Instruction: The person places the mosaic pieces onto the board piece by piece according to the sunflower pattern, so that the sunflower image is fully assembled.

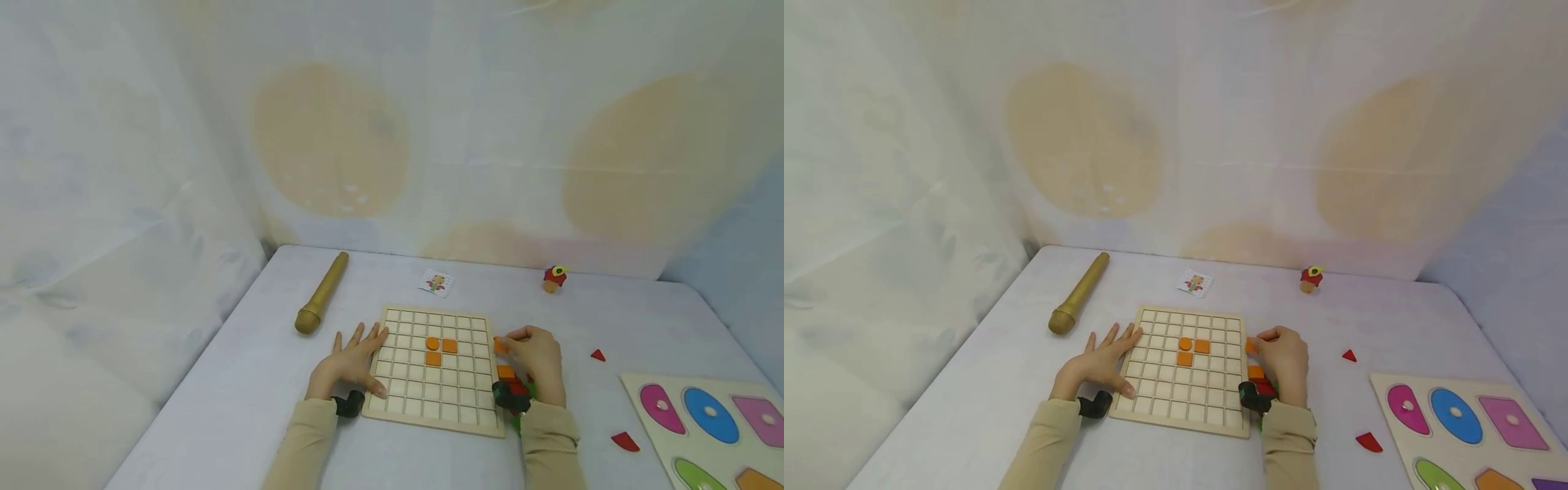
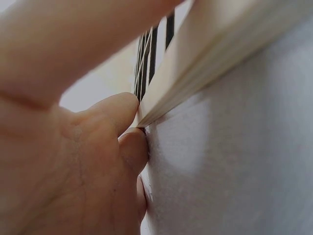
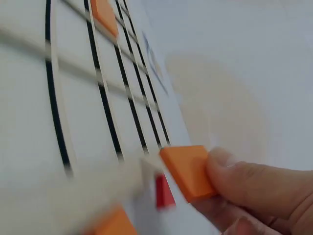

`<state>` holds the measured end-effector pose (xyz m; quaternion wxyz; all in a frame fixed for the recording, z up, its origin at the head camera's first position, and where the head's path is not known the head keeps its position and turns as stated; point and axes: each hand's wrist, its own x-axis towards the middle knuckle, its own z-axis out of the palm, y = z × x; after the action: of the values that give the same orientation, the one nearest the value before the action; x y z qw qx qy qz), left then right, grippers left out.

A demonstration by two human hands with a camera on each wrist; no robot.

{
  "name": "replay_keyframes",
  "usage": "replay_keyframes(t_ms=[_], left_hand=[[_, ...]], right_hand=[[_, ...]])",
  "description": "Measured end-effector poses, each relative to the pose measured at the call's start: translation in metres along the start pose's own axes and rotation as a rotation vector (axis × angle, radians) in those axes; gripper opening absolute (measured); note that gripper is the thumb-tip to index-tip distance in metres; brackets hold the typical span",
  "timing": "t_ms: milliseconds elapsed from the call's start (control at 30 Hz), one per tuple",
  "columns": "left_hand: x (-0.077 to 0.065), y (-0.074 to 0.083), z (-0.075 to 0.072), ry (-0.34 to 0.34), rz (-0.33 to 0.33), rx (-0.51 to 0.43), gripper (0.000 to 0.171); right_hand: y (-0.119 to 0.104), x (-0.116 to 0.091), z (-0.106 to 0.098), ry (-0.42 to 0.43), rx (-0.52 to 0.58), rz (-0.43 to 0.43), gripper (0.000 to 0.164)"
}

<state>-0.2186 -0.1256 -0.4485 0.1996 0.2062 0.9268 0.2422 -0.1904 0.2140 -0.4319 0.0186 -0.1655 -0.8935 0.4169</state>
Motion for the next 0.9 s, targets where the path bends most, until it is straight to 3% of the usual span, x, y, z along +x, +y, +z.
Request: replay_keyframes(t_ms=[267, 533, 900], left_hand=[[0.002, -0.002, 0.002, 0.001, 0.001, 0.004, 0.124], [0.002, -0.002, 0.001, 0.007, -0.002, 0.003, 0.124], [0.001, -0.002, 0.001, -0.002, 0.000, 0.001, 0.123]], right_hand=[[-0.029, 0.010, 0.039, -0.031, 0.182, -0.058, 0.025], [-0.043, 0.015, 0.066, -0.072, 0.226, -0.077, 0.026], [-0.050, 0.019, 0.100, 0.014, 0.389, -0.028, 0.018]])
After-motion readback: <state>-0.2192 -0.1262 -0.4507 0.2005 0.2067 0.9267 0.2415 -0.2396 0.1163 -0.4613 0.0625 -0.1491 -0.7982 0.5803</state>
